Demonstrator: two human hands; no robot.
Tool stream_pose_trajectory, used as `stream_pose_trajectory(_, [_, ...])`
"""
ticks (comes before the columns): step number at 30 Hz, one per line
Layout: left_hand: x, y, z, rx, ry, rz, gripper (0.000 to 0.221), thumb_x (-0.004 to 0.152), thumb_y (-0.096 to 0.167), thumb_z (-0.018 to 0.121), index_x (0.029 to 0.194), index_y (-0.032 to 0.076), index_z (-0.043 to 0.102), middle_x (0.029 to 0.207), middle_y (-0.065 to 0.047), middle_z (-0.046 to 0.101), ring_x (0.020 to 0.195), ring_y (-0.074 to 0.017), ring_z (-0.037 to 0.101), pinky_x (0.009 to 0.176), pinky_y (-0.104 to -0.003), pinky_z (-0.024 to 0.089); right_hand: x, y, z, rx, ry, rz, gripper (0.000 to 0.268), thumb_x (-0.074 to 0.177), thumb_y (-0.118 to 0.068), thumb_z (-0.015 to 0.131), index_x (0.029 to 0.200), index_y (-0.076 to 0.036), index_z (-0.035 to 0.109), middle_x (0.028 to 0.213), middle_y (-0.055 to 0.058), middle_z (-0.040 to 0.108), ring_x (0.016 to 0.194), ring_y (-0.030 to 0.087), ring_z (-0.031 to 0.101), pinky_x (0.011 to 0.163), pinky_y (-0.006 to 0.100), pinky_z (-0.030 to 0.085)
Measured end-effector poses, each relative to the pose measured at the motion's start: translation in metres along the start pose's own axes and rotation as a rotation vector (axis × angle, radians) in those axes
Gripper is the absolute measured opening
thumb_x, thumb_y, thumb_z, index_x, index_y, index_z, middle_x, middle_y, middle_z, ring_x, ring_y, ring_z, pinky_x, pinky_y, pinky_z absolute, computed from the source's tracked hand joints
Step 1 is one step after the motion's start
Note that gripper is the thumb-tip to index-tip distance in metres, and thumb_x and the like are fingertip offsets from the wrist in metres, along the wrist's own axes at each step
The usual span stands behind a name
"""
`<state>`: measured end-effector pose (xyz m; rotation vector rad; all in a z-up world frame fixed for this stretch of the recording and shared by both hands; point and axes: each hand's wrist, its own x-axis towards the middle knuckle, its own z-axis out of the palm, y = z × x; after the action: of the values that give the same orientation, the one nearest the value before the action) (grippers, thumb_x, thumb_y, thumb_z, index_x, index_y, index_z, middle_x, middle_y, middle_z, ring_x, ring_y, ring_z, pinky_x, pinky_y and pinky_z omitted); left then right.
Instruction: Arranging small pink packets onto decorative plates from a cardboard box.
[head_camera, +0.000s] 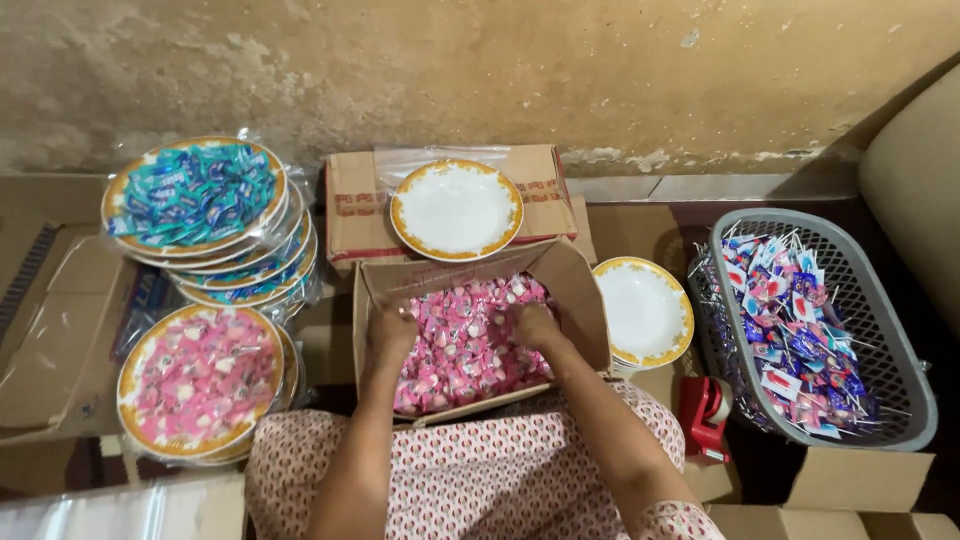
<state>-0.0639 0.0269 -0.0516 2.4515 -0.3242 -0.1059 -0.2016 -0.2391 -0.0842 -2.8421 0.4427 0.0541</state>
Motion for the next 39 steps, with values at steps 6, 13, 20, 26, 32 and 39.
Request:
stream_pose_trajectory(6, [-0.009,-0.102,0.132,0.364,-0.565,-0.006,0.046,0.079,0.041,0.069,0.116,0.015,0.077,0.113,-0.027,0.072,0.111,-0.046,0.07,0.087,-0.055,0.059,-0.028,-0.05,-0.035,-0.051,-0.792,-0.123,0.037,0.072,-0.021,0.073,0.109,-0.017,0.079,0.107,0.013,0.077,0.11,0.037,0.071,0.095,0.047,0.057])
stream_pose_trajectory(13, [-0.065,-0.036,0.039,0.191,-0.415,0.12,0.03,0.086,0.024,0.066,0.111,0.033,0.078,0.109,-0.012,0.077,0.114,-0.0362,0.071,0.098,-0.048,0.056,-0.065,-0.064,-0.043,0.073,-0.506,-0.083,0.033,0.084,-0.028,0.074,0.115,-0.017,0.075,0.108,0.021,0.075,0.112,0.044,0.068,0.1,0.049,0.053])
stream_pose_trajectory(20, [-0.072,-0.021,0.017,-0.152,-0.096,-0.08,0.028,0.088,0.016,0.063,0.11,0.024,0.078,0.109,-0.013,0.075,0.115,-0.0341,0.068,0.1,-0.043,0.056,-0.04,-0.035,-0.016,0.416,-0.083,0.052,0.032,0.087,-0.036,0.07,0.113,-0.019,0.076,0.124,0.013,0.07,0.122,0.035,0.063,0.11,0.053,0.041])
stream_pose_trajectory(26, [-0.043,0.076,-0.076,-1.188,-0.092,-0.382,0.049,0.098,-0.002,0.046,0.147,-0.007,0.043,0.151,-0.034,0.035,0.128,-0.0512,0.051,0.106,-0.055,0.05,-0.031,-0.086,-0.12,1.192,0.304,0.345,0.011,0.082,-0.013,0.07,0.086,-0.003,0.072,0.068,0.015,0.065,0.065,0.023,0.068,0.059,0.037,0.056])
stream_pose_trajectory(32, [0.053,0.116,-0.071,-1.196,-0.174,-0.198,0.053,0.101,0.004,0.055,0.151,-0.002,0.037,0.145,-0.029,0.034,0.125,-0.0515,0.055,0.095,-0.057,0.06,0.046,-0.082,-0.175,1.384,0.28,0.326,0.052,0.091,-0.031,0.075,0.13,-0.001,0.056,0.099,0.022,0.062,0.086,0.031,0.072,0.069,0.042,0.065])
stream_pose_trajectory(39, [0.042,0.006,0.021,-0.559,0.066,-0.125,0.043,0.101,0.037,0.051,0.125,0.006,0.068,0.123,-0.025,0.066,0.126,-0.0428,0.057,0.102,-0.058,0.05,0.006,-0.036,-0.061,0.691,0.185,0.204,0.026,0.089,-0.036,0.069,0.103,-0.016,0.078,0.102,0.009,0.077,0.109,0.032,0.07,0.095,0.043,0.054])
